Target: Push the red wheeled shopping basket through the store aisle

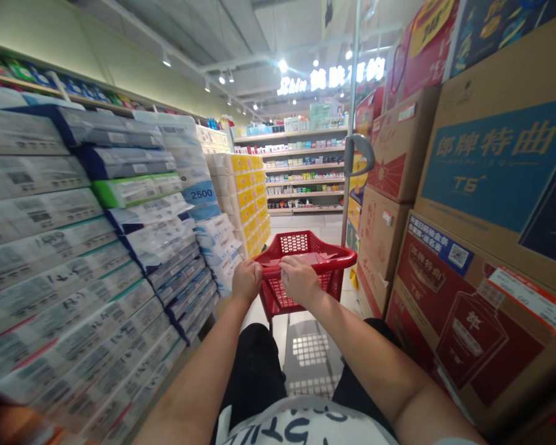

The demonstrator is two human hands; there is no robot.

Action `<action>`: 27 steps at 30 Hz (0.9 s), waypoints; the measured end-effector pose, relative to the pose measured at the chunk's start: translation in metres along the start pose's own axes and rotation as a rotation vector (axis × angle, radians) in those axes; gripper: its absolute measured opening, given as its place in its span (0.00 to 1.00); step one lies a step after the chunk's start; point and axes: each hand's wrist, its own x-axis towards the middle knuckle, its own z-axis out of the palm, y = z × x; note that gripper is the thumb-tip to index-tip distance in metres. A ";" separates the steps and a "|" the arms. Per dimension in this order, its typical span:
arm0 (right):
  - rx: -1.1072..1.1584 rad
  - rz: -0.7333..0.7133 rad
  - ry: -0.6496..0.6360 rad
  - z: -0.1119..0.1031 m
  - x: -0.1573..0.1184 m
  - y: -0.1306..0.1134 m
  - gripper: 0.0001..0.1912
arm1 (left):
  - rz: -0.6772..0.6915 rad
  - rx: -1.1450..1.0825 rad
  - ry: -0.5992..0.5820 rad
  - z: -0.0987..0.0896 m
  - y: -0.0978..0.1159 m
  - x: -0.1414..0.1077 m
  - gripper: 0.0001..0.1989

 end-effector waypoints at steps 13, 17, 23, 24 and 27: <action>0.022 0.001 0.066 0.018 -0.001 -0.011 0.15 | 0.006 -0.001 0.003 -0.005 -0.010 -0.004 0.19; 0.048 0.008 0.051 0.029 0.005 -0.021 0.15 | -0.013 0.006 0.015 -0.001 -0.012 -0.006 0.19; -0.013 -0.094 -0.064 0.035 0.008 -0.029 0.15 | 0.010 -0.011 -0.001 -0.001 -0.014 -0.007 0.19; -0.027 -0.109 -0.073 0.032 0.006 -0.027 0.15 | 0.012 -0.017 -0.001 -0.002 -0.015 -0.007 0.19; -0.057 -0.110 -0.049 0.018 -0.003 -0.013 0.17 | 0.006 -0.033 0.006 -0.003 -0.016 -0.007 0.18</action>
